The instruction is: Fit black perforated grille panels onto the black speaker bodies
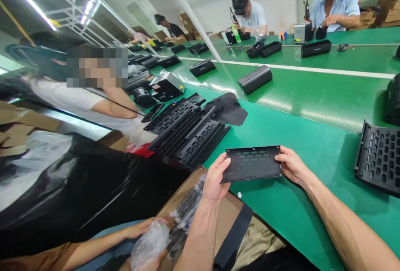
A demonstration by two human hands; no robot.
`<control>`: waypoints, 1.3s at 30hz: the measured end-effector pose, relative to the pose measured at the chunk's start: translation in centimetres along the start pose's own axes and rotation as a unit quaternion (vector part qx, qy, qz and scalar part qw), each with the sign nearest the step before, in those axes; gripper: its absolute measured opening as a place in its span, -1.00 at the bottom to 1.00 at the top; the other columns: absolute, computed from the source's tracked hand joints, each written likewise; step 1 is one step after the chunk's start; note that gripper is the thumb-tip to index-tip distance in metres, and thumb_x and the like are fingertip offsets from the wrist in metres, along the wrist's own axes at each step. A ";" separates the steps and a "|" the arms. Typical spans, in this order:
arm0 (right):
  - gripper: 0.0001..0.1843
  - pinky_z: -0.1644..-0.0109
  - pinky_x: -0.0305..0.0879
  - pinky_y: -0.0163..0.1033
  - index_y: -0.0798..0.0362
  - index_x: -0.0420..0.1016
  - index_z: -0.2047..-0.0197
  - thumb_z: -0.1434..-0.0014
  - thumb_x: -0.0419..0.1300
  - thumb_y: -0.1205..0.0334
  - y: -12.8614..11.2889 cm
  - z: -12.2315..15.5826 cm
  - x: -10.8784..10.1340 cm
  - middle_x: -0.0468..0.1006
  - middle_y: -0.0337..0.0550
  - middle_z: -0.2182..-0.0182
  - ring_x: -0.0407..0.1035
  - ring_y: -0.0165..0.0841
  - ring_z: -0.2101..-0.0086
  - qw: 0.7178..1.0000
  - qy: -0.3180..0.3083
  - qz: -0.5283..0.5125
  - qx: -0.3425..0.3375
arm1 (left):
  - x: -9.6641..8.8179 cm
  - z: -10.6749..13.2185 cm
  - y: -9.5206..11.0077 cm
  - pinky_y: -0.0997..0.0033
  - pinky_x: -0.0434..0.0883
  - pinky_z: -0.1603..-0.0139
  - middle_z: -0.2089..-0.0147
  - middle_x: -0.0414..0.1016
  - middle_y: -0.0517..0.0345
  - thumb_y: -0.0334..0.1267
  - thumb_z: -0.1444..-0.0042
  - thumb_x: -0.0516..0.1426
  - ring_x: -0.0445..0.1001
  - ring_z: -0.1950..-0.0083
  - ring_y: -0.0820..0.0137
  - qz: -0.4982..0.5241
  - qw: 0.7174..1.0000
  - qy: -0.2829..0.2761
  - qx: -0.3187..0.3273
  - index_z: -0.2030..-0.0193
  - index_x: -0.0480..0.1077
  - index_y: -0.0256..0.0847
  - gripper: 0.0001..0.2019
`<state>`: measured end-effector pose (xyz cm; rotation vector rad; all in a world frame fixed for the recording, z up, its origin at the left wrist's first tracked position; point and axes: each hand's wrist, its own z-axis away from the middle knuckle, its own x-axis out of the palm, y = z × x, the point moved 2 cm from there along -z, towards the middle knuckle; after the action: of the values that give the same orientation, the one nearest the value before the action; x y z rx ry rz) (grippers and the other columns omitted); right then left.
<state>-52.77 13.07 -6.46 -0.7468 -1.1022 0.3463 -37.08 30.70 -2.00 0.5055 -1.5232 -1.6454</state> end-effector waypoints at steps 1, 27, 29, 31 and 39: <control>-0.70 -0.03 0.53 -0.05 0.02 0.58 0.26 0.15 0.39 0.30 0.1 0.1 0.0 0.73 -0.08 0.21 0.62 -0.10 0.11 1.000 0.004 -0.006 0.000 | 0.0 -0.2 0.0 0.38 0.52 0.21 0.21 0.65 0.09 -0.01 0.07 0.44 0.61 0.24 0.29 0.002 1.000 -0.002 -0.005 0.11 0.55 -0.24 -0.55; -0.68 -0.19 0.50 0.00 0.03 0.62 0.09 -0.07 0.48 0.27 0.2 2.3 -0.7 0.73 -0.03 0.05 0.62 -0.13 0.00 1.000 0.006 0.005 -0.002 | -0.5 -2.0 -1.6 0.42 0.48 0.22 0.25 0.65 0.10 -0.07 0.07 0.44 0.57 0.30 0.35 0.070 0.995 -0.058 -0.046 0.12 0.56 -0.25 -0.58; -0.69 -0.21 0.48 0.00 0.03 0.62 0.08 -0.09 0.49 0.24 -0.1 2.4 -0.8 0.73 -0.03 0.05 0.61 -0.13 -0.01 1.000 0.007 0.012 -0.008 | -0.4 -1.9 -1.6 0.42 0.47 0.24 0.27 0.65 0.10 -0.08 0.08 0.44 0.57 0.32 0.35 0.082 0.993 -0.069 -0.052 0.12 0.56 -0.25 -0.58; -0.68 -0.22 0.48 -0.01 0.02 0.62 0.08 -0.09 0.50 0.22 -0.3 2.6 -0.8 0.73 -0.04 0.05 0.61 -0.14 -0.01 1.000 0.011 0.017 -0.014 | -0.3 -2.0 -1.7 0.44 0.46 0.27 0.28 0.65 0.11 -0.10 0.09 0.44 0.57 0.34 0.36 0.092 0.991 -0.077 -0.054 0.12 0.57 -0.25 -0.58; -0.65 -0.20 0.49 0.00 0.02 0.62 0.11 -0.04 0.54 0.19 -0.6 2.7 -0.5 0.73 -0.06 0.07 0.61 -0.15 0.01 0.998 0.010 0.046 -0.037 | -0.1 -2.3 -2.3 0.44 0.46 0.26 0.25 0.67 0.09 -0.10 0.09 0.43 0.59 0.31 0.33 0.104 0.991 -0.076 -0.041 0.11 0.57 -0.25 -0.58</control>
<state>-55.52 13.32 -5.73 -0.8670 -1.0684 0.3779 -35.99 29.16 -4.63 0.1723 -1.5532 -1.6045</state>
